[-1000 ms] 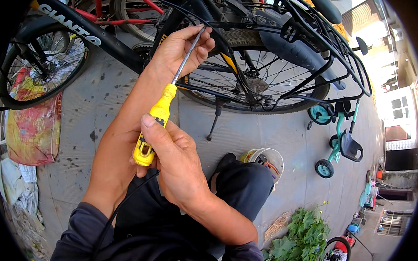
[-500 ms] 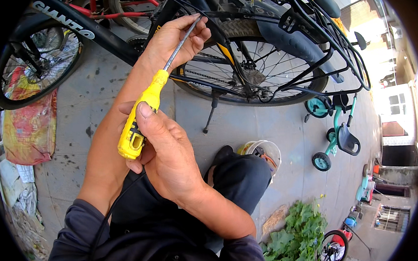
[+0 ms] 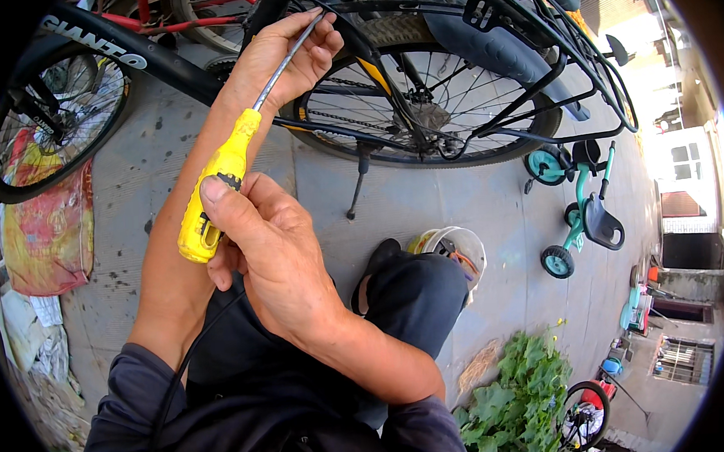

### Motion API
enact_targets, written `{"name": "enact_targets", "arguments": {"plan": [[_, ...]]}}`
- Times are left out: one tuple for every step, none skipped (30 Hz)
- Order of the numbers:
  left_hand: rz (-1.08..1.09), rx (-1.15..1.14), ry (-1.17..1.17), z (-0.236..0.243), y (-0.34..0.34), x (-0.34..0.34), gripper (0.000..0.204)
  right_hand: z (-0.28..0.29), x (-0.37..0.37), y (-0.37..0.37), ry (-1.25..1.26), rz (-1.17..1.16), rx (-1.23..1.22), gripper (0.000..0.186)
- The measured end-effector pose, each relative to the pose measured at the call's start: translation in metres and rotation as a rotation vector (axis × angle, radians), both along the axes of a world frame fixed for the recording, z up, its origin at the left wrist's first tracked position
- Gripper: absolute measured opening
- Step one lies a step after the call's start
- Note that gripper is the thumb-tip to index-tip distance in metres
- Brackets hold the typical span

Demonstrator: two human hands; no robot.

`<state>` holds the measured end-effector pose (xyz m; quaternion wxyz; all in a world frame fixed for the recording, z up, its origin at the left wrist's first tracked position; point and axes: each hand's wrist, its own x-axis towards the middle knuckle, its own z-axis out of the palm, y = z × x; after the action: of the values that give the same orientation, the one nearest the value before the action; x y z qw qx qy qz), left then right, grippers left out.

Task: The person uses a yellow screwdriver to tighten a screw on the rear derailleur of a bicycle. The person holds the derailleur with one hand while turning the screwdriver with the other to secure the component.

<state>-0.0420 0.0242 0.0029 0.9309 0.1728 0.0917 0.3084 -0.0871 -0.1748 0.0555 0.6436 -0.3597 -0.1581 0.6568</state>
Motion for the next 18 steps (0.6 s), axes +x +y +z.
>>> {"name": "enact_targets", "arguments": {"plan": [[-0.003,0.006,-0.001,-0.0005,-0.0001,0.0016,0.018,-0.0007,0.0009,0.0002,0.006,0.002,0.006,0.03],[0.001,0.014,-0.001,0.0001,0.0007,0.0,0.018,0.0006,0.0,0.0005,0.02,0.005,0.011,0.03],[0.005,0.023,-0.002,0.0005,0.0012,-0.0012,0.018,0.0025,-0.001,0.0011,0.035,0.008,0.016,0.031],[0.004,0.023,-0.005,0.001,0.0012,-0.0022,0.019,0.0035,-0.0018,0.0014,0.049,0.01,0.02,0.031],[-0.003,0.025,-0.009,0.0002,0.0018,-0.0011,0.019,0.0032,-0.0017,0.0014,0.056,0.009,0.029,0.032],[-0.009,0.028,-0.014,-0.0013,0.0031,-0.0003,0.019,0.0027,-0.0017,0.0014,0.062,0.008,0.039,0.033],[-0.015,0.03,-0.018,-0.0022,0.0038,0.0003,0.019,0.0023,-0.0018,0.0015,0.069,0.007,0.048,0.033],[0.003,0.036,-0.012,-0.0015,0.003,0.0005,0.019,0.0022,-0.0024,0.0019,0.088,-0.004,0.036,0.033],[0.02,0.042,-0.006,0.0002,0.0019,0.0004,0.019,0.0024,-0.0033,0.0026,0.107,-0.015,0.024,0.033],[0.037,0.048,-0.001,0.0008,0.0012,0.0005,0.019,0.0022,-0.0044,0.0031,0.126,-0.027,0.012,0.034],[0.022,0.057,-0.011,-0.0013,0.0026,0.0017,0.019,0.0001,-0.0055,0.003,0.076,-0.028,-0.012,0.034],[0.007,0.066,-0.021,-0.004,0.0056,0.0029,0.019,-0.0024,-0.007,0.0028,0.025,-0.03,-0.036,0.035],[-0.009,0.075,-0.032,-0.0067,0.0069,0.0041,0.019,-0.0044,-0.0075,0.0022,-0.025,-0.033,-0.061,0.035],[-0.004,0.092,-0.04,-0.0071,0.0064,0.0031,0.019,-0.0011,-0.0086,0.0022,-0.007,-0.045,-0.078,0.036],[-0.005,0.098,-0.044,-0.007,0.0068,0.0023,0.019,0.0005,-0.008,0.0022,-0.003,-0.039,-0.072,0.036],[-0.007,0.103,-0.047,-0.0069,0.0074,0.0019,0.019,0.0016,-0.007,0.0024,0.0,-0.034,-0.066,0.036],[-0.005,0.108,-0.051,-0.0066,0.0077,0.0006,0.019,0.0023,-0.0063,0.0022,0.003,-0.026,-0.061,0.036],[-0.007,0.113,-0.059,-0.0065,0.0076,-0.0003,0.019,0.0029,-0.0055,0.0018,0.009,-0.019,-0.057,0.035]]}}
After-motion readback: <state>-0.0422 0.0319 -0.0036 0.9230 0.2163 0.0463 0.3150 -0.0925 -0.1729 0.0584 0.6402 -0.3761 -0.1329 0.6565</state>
